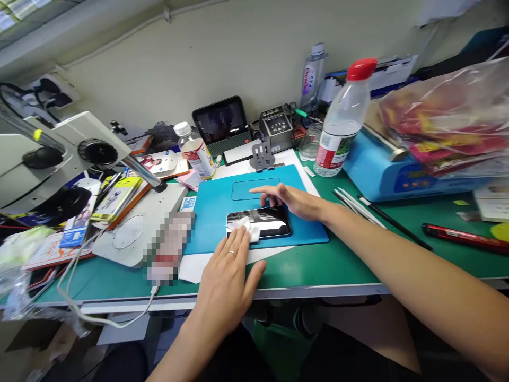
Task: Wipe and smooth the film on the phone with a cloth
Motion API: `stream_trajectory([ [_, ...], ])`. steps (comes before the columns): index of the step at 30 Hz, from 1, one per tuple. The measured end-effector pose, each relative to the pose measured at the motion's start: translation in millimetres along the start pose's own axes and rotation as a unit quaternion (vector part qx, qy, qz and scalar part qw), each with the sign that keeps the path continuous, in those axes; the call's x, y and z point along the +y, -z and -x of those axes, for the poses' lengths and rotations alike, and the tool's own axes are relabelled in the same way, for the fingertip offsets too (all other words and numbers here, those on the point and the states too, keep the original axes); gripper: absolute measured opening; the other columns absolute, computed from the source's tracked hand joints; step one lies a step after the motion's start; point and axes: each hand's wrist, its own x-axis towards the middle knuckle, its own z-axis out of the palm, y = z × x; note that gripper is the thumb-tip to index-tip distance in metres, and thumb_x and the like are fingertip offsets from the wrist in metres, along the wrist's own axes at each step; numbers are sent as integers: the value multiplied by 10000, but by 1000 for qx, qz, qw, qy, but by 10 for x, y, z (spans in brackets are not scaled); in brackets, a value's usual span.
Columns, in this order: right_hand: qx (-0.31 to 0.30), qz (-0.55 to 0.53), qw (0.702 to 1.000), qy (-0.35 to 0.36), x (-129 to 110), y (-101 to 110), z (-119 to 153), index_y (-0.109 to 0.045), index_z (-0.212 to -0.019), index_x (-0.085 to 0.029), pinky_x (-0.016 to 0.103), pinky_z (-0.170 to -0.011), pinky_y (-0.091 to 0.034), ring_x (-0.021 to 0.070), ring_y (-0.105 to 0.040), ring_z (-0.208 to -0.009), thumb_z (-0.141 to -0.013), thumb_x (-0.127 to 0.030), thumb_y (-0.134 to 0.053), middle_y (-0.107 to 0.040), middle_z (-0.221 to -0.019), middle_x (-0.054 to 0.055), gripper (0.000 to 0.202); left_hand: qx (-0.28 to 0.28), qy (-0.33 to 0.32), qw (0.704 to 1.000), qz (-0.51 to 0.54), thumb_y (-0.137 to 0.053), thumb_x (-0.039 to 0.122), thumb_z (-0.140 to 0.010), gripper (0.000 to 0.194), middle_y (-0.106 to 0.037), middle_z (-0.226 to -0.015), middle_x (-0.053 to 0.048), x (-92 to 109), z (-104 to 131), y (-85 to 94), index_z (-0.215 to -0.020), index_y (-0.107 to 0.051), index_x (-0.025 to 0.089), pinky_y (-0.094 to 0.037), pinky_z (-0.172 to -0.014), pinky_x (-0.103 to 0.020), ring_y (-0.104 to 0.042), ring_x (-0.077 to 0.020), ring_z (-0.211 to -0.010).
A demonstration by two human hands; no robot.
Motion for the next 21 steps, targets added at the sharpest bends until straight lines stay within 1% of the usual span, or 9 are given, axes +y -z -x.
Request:
stream_trajectory([
  [2,-1,5,1000,-9,11,2,-6,-600,-1490,-265,421,-812,-448,255,-550,-852,-825,-908,16,-708,-1086,120,1111,-2,27,1000,-4,-352,396,-1108,558,-457,-1598,-193,-121,82,32,-1539,-437,52,-459,-1189,-503,-440,-306,-1497],
  [4,6,14,1000,-15,25,3,-23,-620,-1474,-280,424,-800,-453,269,-562,-853,-817,-920,0,-720,-1088,123,1107,-4,39,999,3,-345,419,-1107,576,-457,-1598,-192,-164,146,43,-1536,-445,47,-451,-1196,-502,-443,-304,-1497],
  [6,18,22,999,-19,33,3,-47,-644,-1451,-304,425,-769,-460,277,-568,-834,-795,-936,-4,-731,-1079,121,1113,0,50,999,11,-363,480,-1096,635,-454,-1595,-212,-137,167,27,-1527,-455,23,-440,-1203,-515,-439,-326,-1498],
  [8,23,32,999,-20,32,-1,-68,-655,-1440,-318,428,-750,-472,277,-573,-815,-782,-942,0,-736,-1070,122,1119,12,67,998,15,-378,537,-1083,700,-441,-1595,-238,-81,134,-10,-1519,-459,-4,-427,-1209,-527,-421,-349,-1506],
  [12,20,47,999,-14,30,-5,-81,-664,-1434,-306,440,-735,-495,279,-584,-799,-773,-949,-3,-740,-1064,130,1135,31,99,994,28,-365,597,-1076,776,-417,-1608,-246,-14,-65,-83,-1528,-444,-28,-405,-1222,-505,-397,-352,-1519],
  [16,6,50,999,9,68,8,-89,-677,-1419,-302,473,-782,-507,287,-583,-813,-735,-992,-76,-736,-1084,120,1143,30,115,992,36,-375,665,-1052,869,-452,-1584,-268,-25,-317,-104,-1518,-442,-64,-380,-1233,-477,-411,-364,-1511],
  [18,5,46,999,11,88,9,-98,-673,-1424,-299,480,-797,-503,289,-575,-817,-716,-1000,-75,-735,-1085,119,1162,28,120,992,37,-376,694,-1040,906,-462,-1571,-283,-9,-410,-107,-1509,-449,-78,-362,-1239,-473,-413,-371,-1509],
  [21,5,35,999,10,110,-4,-109,-650,-1451,-282,473,-799,-496,291,-576,-826,-714,-996,-46,-737,-1081,125,1190,27,140,989,28,-391,742,-1011,978,-453,-1561,-317,111,-510,-121,-1500,-447,-103,-348,-1238,-492,-415,-400,-1501],
])
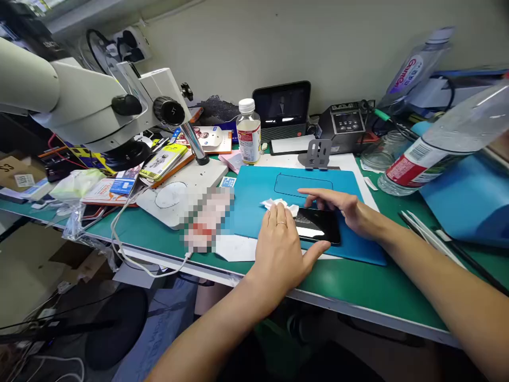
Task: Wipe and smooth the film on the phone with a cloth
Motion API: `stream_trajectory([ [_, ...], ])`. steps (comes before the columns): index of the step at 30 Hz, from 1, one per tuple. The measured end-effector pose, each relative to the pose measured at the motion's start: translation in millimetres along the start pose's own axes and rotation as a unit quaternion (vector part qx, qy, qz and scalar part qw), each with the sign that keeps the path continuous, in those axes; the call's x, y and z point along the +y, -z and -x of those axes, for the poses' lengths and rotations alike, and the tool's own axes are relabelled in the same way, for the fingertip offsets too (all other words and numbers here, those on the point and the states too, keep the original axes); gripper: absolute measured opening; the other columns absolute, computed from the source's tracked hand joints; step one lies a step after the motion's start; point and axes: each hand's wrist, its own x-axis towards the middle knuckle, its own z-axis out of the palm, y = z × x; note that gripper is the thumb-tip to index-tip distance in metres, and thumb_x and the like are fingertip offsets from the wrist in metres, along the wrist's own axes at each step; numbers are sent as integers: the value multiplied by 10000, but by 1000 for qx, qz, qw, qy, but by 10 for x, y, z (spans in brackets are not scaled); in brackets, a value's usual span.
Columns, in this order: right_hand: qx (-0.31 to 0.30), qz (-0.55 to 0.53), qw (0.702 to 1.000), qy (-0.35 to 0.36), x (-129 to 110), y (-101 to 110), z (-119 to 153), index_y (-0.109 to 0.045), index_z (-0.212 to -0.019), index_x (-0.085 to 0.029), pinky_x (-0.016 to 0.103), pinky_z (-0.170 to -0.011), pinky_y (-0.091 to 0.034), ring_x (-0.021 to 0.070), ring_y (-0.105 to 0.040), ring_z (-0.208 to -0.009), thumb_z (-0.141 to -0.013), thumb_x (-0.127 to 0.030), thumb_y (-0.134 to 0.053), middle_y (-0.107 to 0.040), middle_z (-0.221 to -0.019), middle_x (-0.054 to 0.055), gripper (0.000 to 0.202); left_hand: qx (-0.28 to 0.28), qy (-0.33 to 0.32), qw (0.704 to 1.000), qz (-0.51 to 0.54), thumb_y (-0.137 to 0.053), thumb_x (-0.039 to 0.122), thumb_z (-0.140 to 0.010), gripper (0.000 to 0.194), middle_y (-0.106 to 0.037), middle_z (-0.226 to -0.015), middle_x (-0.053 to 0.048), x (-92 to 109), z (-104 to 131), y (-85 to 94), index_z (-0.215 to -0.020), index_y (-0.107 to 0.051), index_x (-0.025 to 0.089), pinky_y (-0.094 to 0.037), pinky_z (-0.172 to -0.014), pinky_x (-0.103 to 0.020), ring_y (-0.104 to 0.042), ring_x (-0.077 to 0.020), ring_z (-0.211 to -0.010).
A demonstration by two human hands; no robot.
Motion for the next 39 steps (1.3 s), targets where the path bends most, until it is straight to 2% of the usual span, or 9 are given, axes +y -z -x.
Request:
stream_trajectory([
  [6,21,12,999,-23,-19,-19,13,-631,-1470,-245,458,-796,-492,288,-595,-832,-652,-993,61,-721,-1066,141,1307,-4,-42,999,-13,-357,795,-983,1046,-462,-1552,-323,513,-97,-83,-1505,-450,-107,-324,-1249,-485,-412,-412,-1499],
  [9,19,11,999,-24,-68,-13,23,-632,-1467,-238,449,-796,-489,280,-583,-833,-666,-991,56,-721,-1098,148,1298,-7,-41,999,-26,-346,798,-982,1051,-450,-1561,-324,639,-133,-111,-1513,-441,-104,-321,-1252,-490,-394,-418,-1509],
  [14,12,14,1000,-19,-104,-16,23,-620,-1477,-241,411,-737,-471,251,-543,-792,-699,-976,55,-724,-1102,141,1266,9,-65,997,-32,-371,743,-1011,960,-476,-1559,-292,592,-7,-121,-1518,-462,-68,-354,-1241,-461,-435,-384,-1493],
  [18,4,8,1000,-5,-84,-22,29,-514,-1561,-245,382,-684,-448,241,-512,-787,-740,-954,42,-709,-1109,135,1219,5,-81,996,-42,-379,738,-1008,974,-504,-1514,-336,640,67,-102,-1479,-490,-108,-382,-1221,-469,-483,-403,-1456],
  [21,6,2,1000,5,-74,-19,39,-507,-1564,-262,370,-683,-453,234,-505,-784,-761,-942,26,-692,-1071,121,1180,-9,-93,995,-27,-395,727,-1011,959,-566,-1448,-349,697,-52,-76,-1421,-547,-127,-398,-1203,-479,-522,-418,-1419],
  [26,10,-22,1000,-8,-82,-17,50,-533,-1544,-224,351,-660,-472,213,-512,-762,-721,-968,-6,-658,-1070,120,1228,-28,-186,980,58,-406,567,-1090,630,-738,-1277,-182,563,-309,-3,-1253,-715,42,-473,-1126,-381,-632,-302,-1305],
  [29,23,-16,1000,2,-77,-20,48,-566,-1519,-218,366,-699,-479,230,-528,-812,-745,-954,15,-672,-1075,128,1216,-30,-193,979,65,-405,556,-1094,619,-654,-1434,-159,460,-214,18,-1366,-639,51,-450,-1158,-372,-595,-281,-1357],
  [35,39,-4,999,18,-49,-23,57,-602,-1486,-228,394,-770,-478,234,-553,-836,-811,-918,-3,-697,-1097,128,1137,-16,-213,976,46,-327,619,-1084,759,-518,-1570,-176,441,287,-4,-1489,-521,6,-366,-1241,-394,-459,-296,-1489],
  [39,28,-12,999,15,-23,-16,56,-605,-1480,-237,386,-747,-471,231,-555,-822,-812,-920,-6,-705,-1107,128,1128,-28,-200,979,39,-303,665,-1067,808,-501,-1578,-188,458,262,5,-1496,-518,14,-387,-1233,-401,-455,-295,-1493],
])
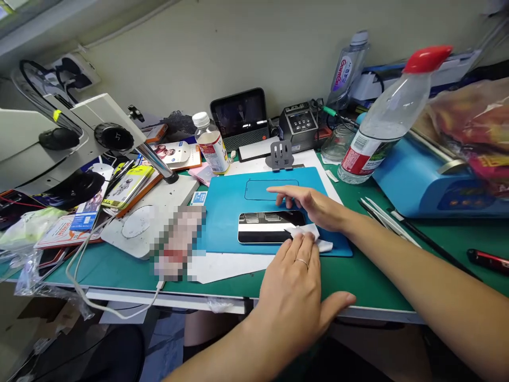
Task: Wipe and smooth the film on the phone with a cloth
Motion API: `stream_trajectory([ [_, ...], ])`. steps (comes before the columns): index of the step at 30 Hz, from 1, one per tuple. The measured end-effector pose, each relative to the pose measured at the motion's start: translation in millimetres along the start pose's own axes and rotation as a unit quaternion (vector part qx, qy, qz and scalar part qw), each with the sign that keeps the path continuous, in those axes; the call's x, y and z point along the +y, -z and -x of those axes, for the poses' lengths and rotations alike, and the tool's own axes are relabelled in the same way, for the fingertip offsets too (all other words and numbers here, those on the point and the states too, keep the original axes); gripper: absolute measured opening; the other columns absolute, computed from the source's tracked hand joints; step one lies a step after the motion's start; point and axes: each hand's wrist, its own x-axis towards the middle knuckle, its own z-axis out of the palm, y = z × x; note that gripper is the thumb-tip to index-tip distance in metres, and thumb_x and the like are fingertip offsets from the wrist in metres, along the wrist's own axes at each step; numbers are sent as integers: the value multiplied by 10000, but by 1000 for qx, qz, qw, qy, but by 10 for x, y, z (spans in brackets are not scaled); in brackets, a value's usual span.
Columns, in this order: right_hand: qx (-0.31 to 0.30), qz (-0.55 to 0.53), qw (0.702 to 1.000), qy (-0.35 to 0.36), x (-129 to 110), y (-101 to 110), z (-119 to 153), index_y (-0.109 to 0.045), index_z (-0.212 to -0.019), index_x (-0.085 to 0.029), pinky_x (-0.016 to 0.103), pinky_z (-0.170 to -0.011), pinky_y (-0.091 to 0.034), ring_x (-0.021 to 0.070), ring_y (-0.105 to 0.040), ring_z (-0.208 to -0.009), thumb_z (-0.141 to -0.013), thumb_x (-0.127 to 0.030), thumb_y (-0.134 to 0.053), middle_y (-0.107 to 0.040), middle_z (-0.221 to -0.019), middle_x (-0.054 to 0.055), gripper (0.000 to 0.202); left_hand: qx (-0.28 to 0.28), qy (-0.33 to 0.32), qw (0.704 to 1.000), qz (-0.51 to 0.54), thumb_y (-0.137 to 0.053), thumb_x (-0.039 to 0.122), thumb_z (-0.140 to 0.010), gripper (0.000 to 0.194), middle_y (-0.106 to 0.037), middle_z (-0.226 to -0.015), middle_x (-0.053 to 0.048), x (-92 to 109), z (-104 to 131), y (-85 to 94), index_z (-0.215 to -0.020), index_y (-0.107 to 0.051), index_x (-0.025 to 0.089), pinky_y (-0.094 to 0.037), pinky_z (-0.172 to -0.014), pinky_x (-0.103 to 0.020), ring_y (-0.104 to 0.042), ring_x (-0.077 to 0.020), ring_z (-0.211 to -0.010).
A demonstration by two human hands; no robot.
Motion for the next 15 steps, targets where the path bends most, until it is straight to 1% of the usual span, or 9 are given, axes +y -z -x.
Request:
stream_trajectory([
  [3,1,6,1000,-12,-4,3,-11,-618,-1465,-219,378,-702,-462,233,-551,-803,-780,-943,2,-704,-1100,136,1175,-23,12,1000,0,-279,666,-1071,817,-527,-1553,-200,-68,-219,51,-1472,-540,4,-377,-1237,-408,-470,-296,-1483],
  [5,8,8,1000,-17,-16,1,-19,-628,-1456,-218,373,-682,-458,232,-548,-790,-771,-949,5,-705,-1094,136,1185,-34,21,999,0,-294,655,-1075,804,-534,-1549,-200,-133,-352,84,-1481,-527,1,-368,-1240,-409,-468,-290,-1485],
  [7,10,10,1000,-16,-26,-3,-24,-636,-1449,-223,376,-678,-459,232,-552,-782,-773,-947,10,-706,-1084,133,1183,-34,34,999,-2,-313,639,-1080,781,-528,-1554,-200,-215,-407,110,-1493,-511,6,-372,-1237,-416,-464,-289,-1487],
  [8,11,13,1000,-13,-29,-6,-24,-639,-1447,-224,381,-683,-461,235,-557,-785,-775,-944,15,-709,-1081,133,1182,-32,43,999,-4,-323,628,-1083,764,-525,-1556,-200,-263,-395,123,-1492,-513,10,-378,-1233,-424,-466,-292,-1486],
  [9,12,16,1000,-10,-29,-8,-22,-642,-1445,-225,386,-690,-462,239,-564,-791,-776,-942,21,-712,-1079,133,1183,-29,52,998,-5,-336,615,-1086,744,-525,-1556,-199,-318,-356,138,-1485,-522,16,-383,-1230,-432,-465,-299,-1486],
  [11,13,20,1000,-6,-22,-10,-18,-641,-1445,-231,395,-704,-464,245,-577,-806,-779,-939,29,-718,-1081,133,1181,-27,71,997,-11,-370,589,-1089,697,-525,-1557,-194,-449,-201,176,-1466,-544,29,-392,-1225,-445,-462,-312,-1487],
  [13,14,18,1000,-6,-9,-10,-15,-643,-1443,-243,398,-716,-465,248,-588,-818,-782,-939,24,-721,-1085,130,1168,-29,92,995,-21,-392,559,-1092,657,-517,-1567,-186,-595,22,224,-1471,-539,43,-404,-1219,-454,-451,-314,-1495],
  [15,13,13,1000,-10,4,-9,-18,-649,-1436,-258,402,-731,-465,251,-595,-826,-781,-943,7,-721,-1089,126,1152,-31,124,991,-39,-368,530,-1104,639,-483,-1591,-185,-719,255,279,-1503,-504,50,-420,-1212,-471,-458,-311,-1491],
])
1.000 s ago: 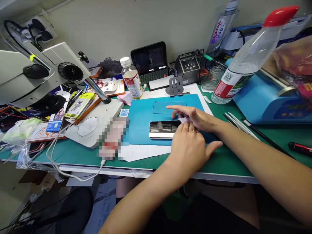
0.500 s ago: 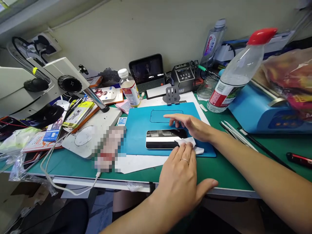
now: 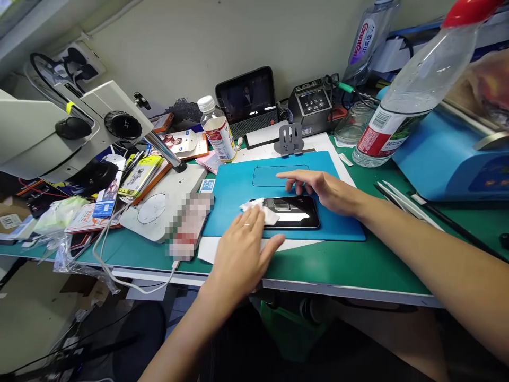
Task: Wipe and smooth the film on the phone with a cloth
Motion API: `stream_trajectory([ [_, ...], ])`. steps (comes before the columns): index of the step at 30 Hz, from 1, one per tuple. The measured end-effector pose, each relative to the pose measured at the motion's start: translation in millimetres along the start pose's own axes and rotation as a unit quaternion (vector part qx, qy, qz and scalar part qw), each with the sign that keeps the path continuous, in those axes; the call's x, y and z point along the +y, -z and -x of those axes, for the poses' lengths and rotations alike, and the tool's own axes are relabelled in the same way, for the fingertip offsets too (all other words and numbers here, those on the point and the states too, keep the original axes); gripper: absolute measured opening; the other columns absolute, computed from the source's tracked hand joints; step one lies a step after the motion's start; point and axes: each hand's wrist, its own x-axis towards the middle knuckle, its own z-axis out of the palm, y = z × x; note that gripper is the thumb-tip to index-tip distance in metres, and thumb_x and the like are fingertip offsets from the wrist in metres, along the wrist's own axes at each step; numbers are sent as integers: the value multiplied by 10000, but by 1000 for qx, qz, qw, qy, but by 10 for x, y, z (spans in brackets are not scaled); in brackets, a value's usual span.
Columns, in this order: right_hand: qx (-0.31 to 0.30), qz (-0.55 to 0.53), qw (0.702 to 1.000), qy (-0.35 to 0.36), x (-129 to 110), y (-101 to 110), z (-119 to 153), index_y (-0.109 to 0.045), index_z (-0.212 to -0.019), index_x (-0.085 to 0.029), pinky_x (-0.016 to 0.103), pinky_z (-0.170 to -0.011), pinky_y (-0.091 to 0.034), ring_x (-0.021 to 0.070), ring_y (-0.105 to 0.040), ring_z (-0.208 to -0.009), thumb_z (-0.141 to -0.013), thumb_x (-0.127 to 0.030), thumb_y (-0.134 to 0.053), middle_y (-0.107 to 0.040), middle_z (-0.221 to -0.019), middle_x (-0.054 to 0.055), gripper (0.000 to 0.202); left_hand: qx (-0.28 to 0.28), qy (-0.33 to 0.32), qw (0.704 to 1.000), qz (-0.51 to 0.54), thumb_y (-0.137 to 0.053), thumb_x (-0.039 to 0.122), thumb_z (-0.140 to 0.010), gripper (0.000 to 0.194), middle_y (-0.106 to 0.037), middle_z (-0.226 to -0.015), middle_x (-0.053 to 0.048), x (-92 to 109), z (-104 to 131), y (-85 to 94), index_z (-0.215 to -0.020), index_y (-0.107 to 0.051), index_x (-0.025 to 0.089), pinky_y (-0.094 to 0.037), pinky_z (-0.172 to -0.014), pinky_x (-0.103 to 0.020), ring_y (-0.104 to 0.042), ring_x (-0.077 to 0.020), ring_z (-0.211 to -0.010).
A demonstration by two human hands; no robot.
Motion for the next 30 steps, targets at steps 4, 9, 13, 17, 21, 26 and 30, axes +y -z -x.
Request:
stream_trajectory([
  [4,-3,-8,1000,-6,8,0,-21,-666,-1419,-282,413,-748,-466,261,-601,-830,-779,-947,-18,-726,-1089,121,1127,-2,5,1000,-12,-308,536,-1110,663,-458,-1608,-174,-103,248,43,-1529,-481,52,-386,-1239,-486,-405,-308,-1523],
  [9,9,-2,1000,-1,-8,-8,-30,-679,-1409,-277,416,-740,-485,255,-606,-800,-780,-942,-8,-735,-1049,122,1135,-4,-55,998,18,-294,647,-1076,778,-485,-1590,-174,243,102,-32,-1513,-508,40,-361,-1255,-440,-429,-306,-1509],
  [13,12,6,1000,-5,-13,-8,-19,-688,-1399,-253,420,-752,-496,253,-604,-795,-777,-944,-9,-744,-1042,127,1151,41,-93,995,12,-237,727,-1041,913,-519,-1551,-226,600,-117,-163,-1483,-525,-18,-355,-1248,-421,-460,-328,-1486],
  [17,17,4,1000,-16,0,-3,-14,-701,-1384,-242,432,-773,-498,261,-602,-813,-779,-942,0,-743,-1053,132,1161,69,-107,992,-6,-230,756,-1022,964,-511,-1549,-249,744,-172,-240,-1482,-516,-42,-343,-1252,-418,-449,-340,-1492],
  [21,10,2,1000,-17,2,-2,-12,-696,-1390,-237,434,-780,-490,263,-598,-818,-773,-950,-5,-737,-1055,131,1168,52,-96,994,-2,-240,748,-1027,944,-462,-1586,-241,523,-29,-219,-1508,-488,-26,-352,-1253,-423,-414,-326,-1516],
  [26,1,-4,1000,-25,-32,4,-9,-679,-1406,-236,427,-772,-472,262,-596,-830,-784,-949,-24,-727,-1082,137,1151,27,-19,999,-21,-283,638,-1078,811,-426,-1603,-248,51,146,-139,-1522,-459,-18,-393,-1228,-509,-409,-341,-1516],
  [30,-8,-8,999,-30,-30,10,-7,-684,-1397,-245,423,-772,-473,263,-594,-838,-774,-958,-32,-731,-1093,135,1150,-9,2,1000,1,-334,637,-1069,816,-368,-1637,-244,-58,30,-72,-1554,-410,-15,-360,-1244,-526,-352,-346,-1544],
])
